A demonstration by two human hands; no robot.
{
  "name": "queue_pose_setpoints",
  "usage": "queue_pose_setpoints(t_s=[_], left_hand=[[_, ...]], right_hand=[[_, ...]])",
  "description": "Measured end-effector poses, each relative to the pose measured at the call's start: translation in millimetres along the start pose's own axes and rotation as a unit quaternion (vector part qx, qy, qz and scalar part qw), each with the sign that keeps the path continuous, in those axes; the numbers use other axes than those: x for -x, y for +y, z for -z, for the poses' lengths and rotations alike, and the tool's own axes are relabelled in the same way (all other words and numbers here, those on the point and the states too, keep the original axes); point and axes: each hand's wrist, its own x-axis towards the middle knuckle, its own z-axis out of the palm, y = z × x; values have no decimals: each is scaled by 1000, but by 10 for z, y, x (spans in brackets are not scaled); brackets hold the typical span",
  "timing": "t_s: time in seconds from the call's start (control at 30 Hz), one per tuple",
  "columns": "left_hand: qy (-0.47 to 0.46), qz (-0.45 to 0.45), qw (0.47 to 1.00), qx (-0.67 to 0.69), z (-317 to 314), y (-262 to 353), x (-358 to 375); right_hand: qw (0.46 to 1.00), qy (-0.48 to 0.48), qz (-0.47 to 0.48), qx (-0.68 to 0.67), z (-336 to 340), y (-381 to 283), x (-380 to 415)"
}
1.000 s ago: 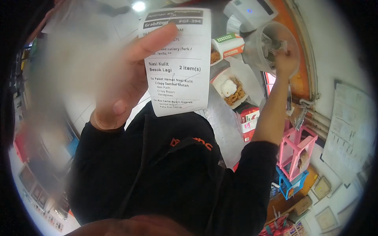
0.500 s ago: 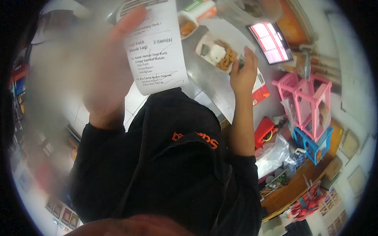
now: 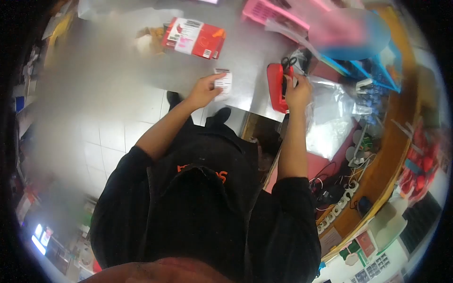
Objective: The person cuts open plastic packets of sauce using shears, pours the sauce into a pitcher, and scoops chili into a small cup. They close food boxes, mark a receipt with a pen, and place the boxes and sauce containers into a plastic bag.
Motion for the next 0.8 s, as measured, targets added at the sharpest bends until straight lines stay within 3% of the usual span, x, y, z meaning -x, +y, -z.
queue_pose_setpoints(t_s=[0.1,0.23,0.27,0.33,0.4,0.43,0.47,0.5,0.53,0.6,0.63,0.7,0.8], left_hand=[[-17,54,998,-33,-291,-235,-313],[-104,-70,977,170,-578,729,-113],[-136,-156,965,160,-600,871,-73],[-162,-172,956,175,-619,1176,75],[-162,-138,970,120,-575,1518,266],[-168,-71,970,163,-617,1743,364],[-175,-5,963,205,-658,1851,444],[-171,-5,963,207,-677,1825,480],[-202,-49,954,215,-691,1777,490],[-232,-97,942,221,-736,1715,507],[-236,-124,940,213,-768,1694,519],[-234,-162,937,202,-799,1804,550],[-255,-106,929,247,-889,2001,562]], right_hand=[[999,8,-10,-41,-95,23,-101],[987,-10,-86,-137,-215,119,-45],[985,-12,-82,-152,-332,262,48],[982,-33,-81,-167,-503,438,216],[932,-14,-112,-344,-559,455,274],[931,-24,-112,-345,-455,261,249],[967,-18,-119,-224,-280,-44,243],[987,-8,-123,-98,-158,-221,257],[988,-9,-121,-100,-77,-84,250],[881,-250,-275,-292,126,309,215],[883,-252,-270,-290,129,347,321],[966,-146,-148,-152,99,322,596],[959,-130,-162,-194,69,380,942]])
